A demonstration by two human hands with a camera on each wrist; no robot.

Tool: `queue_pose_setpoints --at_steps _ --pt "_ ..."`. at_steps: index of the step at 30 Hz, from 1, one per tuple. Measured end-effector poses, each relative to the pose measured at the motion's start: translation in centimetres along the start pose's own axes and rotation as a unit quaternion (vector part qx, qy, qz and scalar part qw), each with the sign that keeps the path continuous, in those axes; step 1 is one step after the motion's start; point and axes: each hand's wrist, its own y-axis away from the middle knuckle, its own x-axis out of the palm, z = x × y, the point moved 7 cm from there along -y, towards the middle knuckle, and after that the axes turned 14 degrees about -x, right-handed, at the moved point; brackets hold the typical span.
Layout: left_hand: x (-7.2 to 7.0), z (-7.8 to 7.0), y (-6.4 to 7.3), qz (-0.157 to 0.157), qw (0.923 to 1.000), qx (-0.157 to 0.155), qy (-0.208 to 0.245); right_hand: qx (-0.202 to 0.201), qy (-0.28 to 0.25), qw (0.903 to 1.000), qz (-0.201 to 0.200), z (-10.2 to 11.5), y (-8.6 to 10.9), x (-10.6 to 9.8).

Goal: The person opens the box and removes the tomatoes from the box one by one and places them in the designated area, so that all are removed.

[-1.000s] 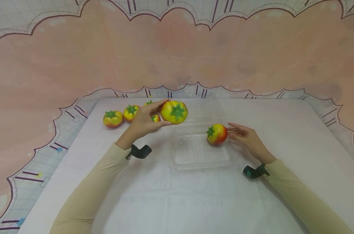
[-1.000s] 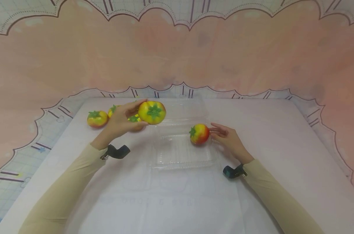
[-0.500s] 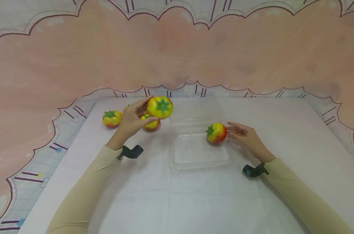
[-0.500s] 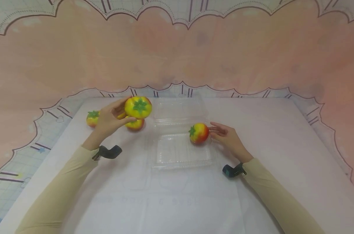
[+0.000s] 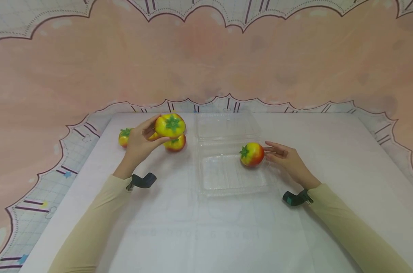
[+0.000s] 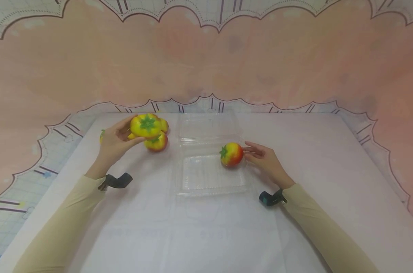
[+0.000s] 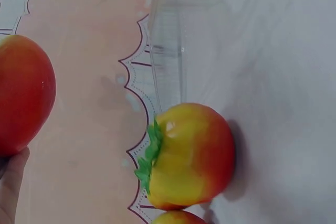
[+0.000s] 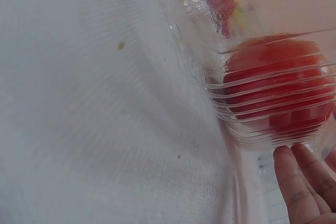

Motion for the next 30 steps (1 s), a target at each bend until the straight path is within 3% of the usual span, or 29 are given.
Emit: queue_pose_setpoints --at_steps 5,18,30 --pt "-0.6 1.0 0.2 -0.016 0.9996 -0.023 -0.010 0.002 -0.004 1.0000 -0.003 0.0 0.0 0.0" --pt "-2.1 3.5 0.5 -0.060 0.9974 -0.037 -0.017 0.005 -0.003 1.0000 -0.002 -0.2 0.0 0.0" --pt "-2.6 5.5 0.7 -0.066 0.9956 -0.066 -0.004 0.001 -0.003 1.0000 -0.004 0.2 0.1 0.0"
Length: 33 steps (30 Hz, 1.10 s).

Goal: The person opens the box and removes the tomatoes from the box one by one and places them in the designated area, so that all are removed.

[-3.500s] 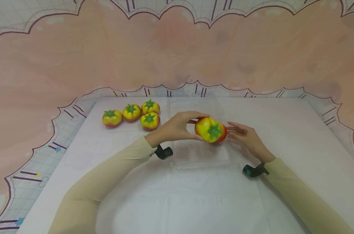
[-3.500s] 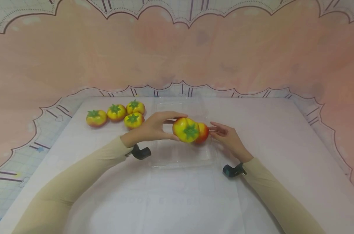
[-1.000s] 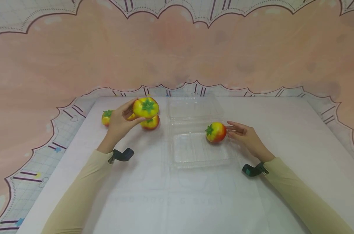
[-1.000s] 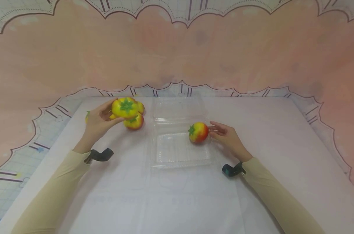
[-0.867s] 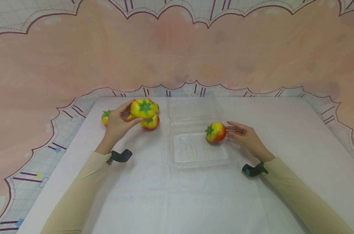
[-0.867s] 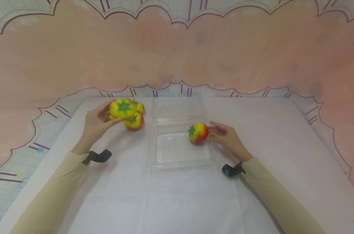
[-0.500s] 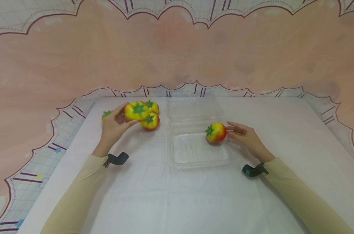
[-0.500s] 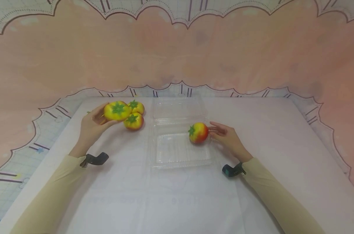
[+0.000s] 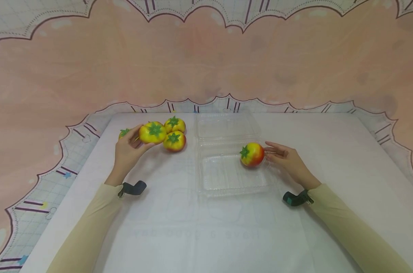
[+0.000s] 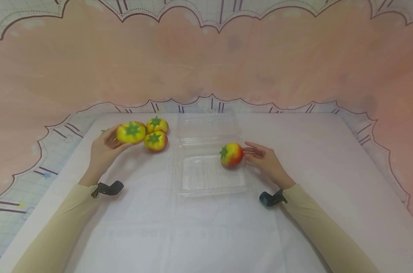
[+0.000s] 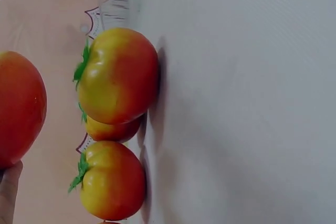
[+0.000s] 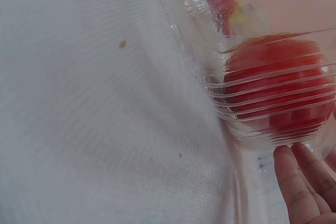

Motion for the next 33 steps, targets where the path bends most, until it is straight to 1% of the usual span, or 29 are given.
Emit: queue_pose_setpoints --at_steps 4,10,20,26,33 --pt "-0.1 0.5 -0.1 0.002 1.0000 -0.007 -0.002 -0.002 0.004 1.0000 0.001 0.3 0.1 0.1" --pt "-0.1 1.3 -0.2 0.005 0.9994 -0.032 -0.013 0.000 0.004 1.0000 0.000 0.4 0.1 0.0" --pt "-0.2 2.5 -0.1 0.011 0.9982 -0.048 -0.034 -0.002 0.003 1.0000 0.001 0.2 0.0 0.0" --pt "-0.1 3.1 -0.1 0.027 0.9964 -0.064 -0.048 -0.005 0.002 1.0000 0.002 0.1 0.0 0.1" --pt "0.1 3.9 -0.2 0.042 0.9957 -0.067 -0.047 -0.006 -0.003 1.0000 0.003 0.0 0.1 0.1"
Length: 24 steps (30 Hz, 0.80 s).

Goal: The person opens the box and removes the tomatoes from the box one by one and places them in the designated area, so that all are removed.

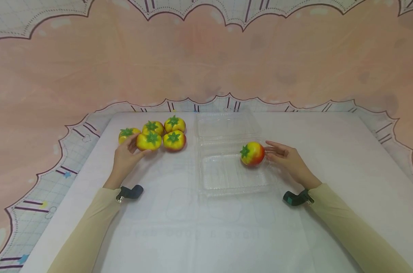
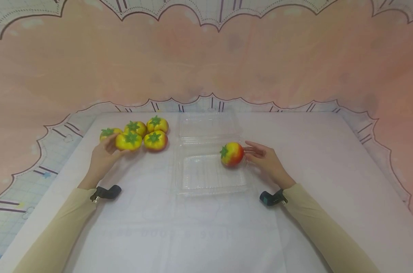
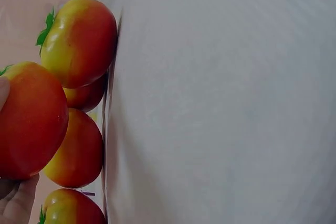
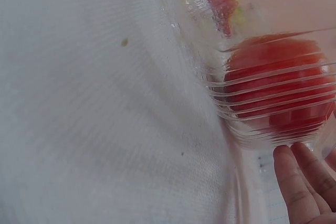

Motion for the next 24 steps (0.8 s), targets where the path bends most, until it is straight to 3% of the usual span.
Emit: queue_pose_setpoints --at_steps 24 --pt "0.59 0.87 -0.26 0.046 0.9971 -0.053 -0.028 -0.003 -0.003 1.0000 -0.001 0.47 0.10 0.04"
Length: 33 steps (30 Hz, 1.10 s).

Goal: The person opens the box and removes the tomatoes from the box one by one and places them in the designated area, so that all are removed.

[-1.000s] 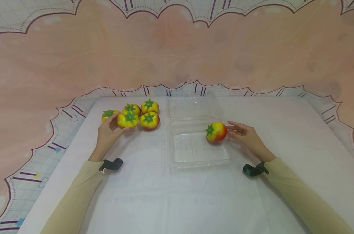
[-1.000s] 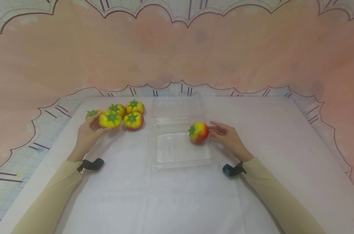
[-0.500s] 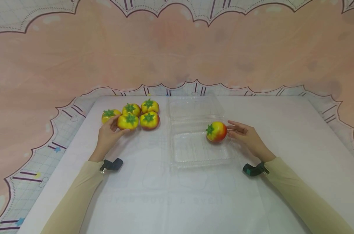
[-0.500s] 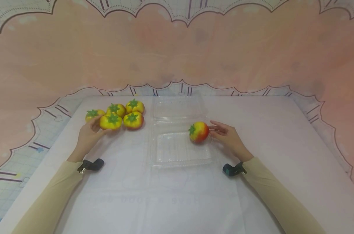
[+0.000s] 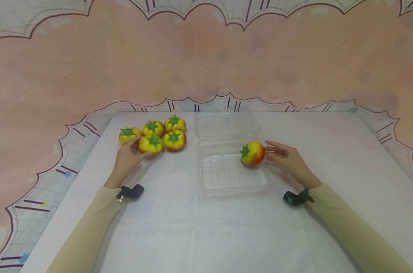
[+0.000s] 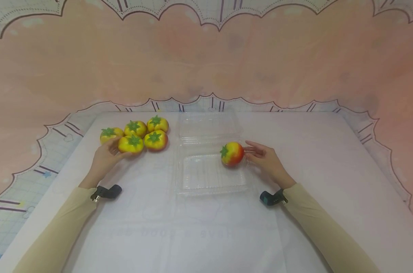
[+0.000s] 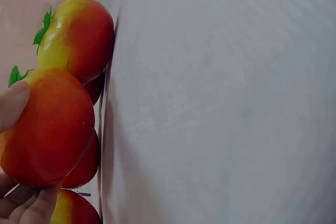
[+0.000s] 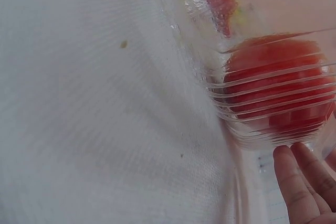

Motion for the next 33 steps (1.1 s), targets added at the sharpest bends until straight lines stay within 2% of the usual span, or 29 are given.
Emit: queue_pose_setpoints --at_steps 7,17,33 --pt "0.14 0.08 -0.03 0.005 0.9991 -0.019 -0.037 0.002 0.005 1.0000 0.001 0.10 0.04 0.03" --pt "0.36 0.26 0.13 0.025 0.9980 -0.048 -0.034 0.004 -0.009 0.9999 -0.004 -0.18 -0.03 0.02" --pt "0.04 0.75 -0.20 0.027 0.9961 -0.046 -0.071 0.005 -0.008 1.0000 -0.002 -0.36 -0.12 0.03"
